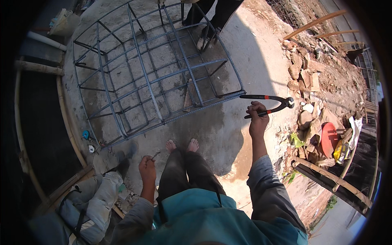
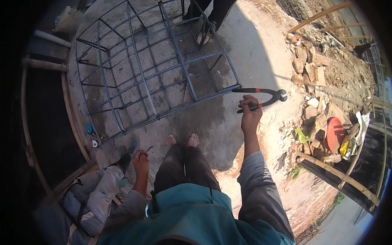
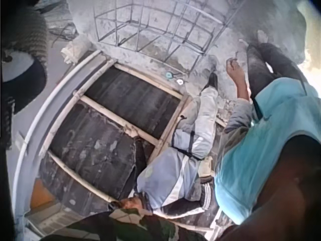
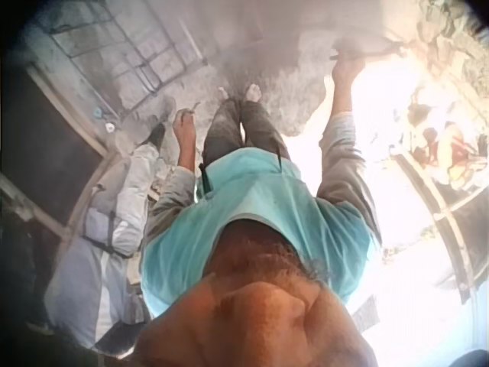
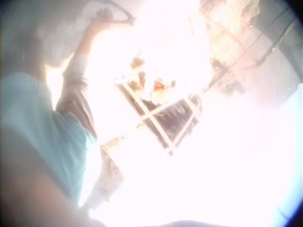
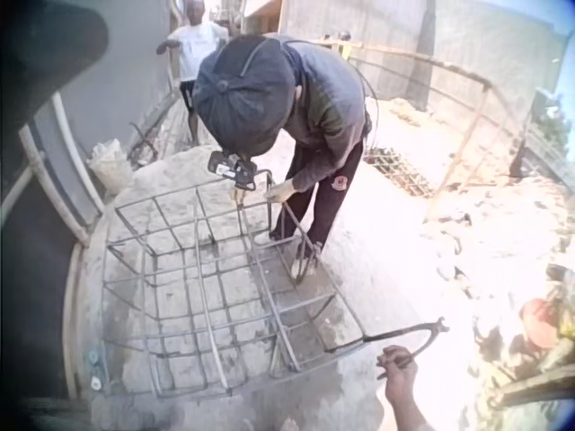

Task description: The person assembles a metal rebar cage by hammering rebar into place, cutting binding wire with pliers, and twisting the wire by hand to secure the joints.

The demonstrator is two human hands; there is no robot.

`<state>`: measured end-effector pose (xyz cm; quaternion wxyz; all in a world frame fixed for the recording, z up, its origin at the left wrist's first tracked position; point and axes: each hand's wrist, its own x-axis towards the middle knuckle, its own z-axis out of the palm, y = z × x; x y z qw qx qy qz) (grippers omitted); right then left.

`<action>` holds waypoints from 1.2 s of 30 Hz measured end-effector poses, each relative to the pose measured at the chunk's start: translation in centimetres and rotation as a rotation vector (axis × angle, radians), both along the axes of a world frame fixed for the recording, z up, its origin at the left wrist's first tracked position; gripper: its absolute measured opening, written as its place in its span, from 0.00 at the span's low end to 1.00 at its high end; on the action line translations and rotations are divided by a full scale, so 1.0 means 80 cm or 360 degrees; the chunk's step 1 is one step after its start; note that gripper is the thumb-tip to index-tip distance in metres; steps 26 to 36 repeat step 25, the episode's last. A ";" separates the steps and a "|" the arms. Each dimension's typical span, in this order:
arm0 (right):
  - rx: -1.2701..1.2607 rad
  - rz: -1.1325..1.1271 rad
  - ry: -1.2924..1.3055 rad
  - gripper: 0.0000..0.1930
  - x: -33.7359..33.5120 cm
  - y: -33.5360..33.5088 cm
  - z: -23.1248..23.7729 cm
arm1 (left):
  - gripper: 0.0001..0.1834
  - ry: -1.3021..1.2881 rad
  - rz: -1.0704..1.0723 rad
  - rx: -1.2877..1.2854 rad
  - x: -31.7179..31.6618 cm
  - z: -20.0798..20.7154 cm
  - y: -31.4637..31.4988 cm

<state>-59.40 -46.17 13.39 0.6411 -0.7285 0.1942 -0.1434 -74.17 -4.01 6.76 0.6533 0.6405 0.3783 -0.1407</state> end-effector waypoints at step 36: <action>-0.1283 0.0454 0.1002 0.09 0.074 -0.113 -0.192 | 0.08 -0.0342 0.0347 -0.0371 0.077 0.108 -0.180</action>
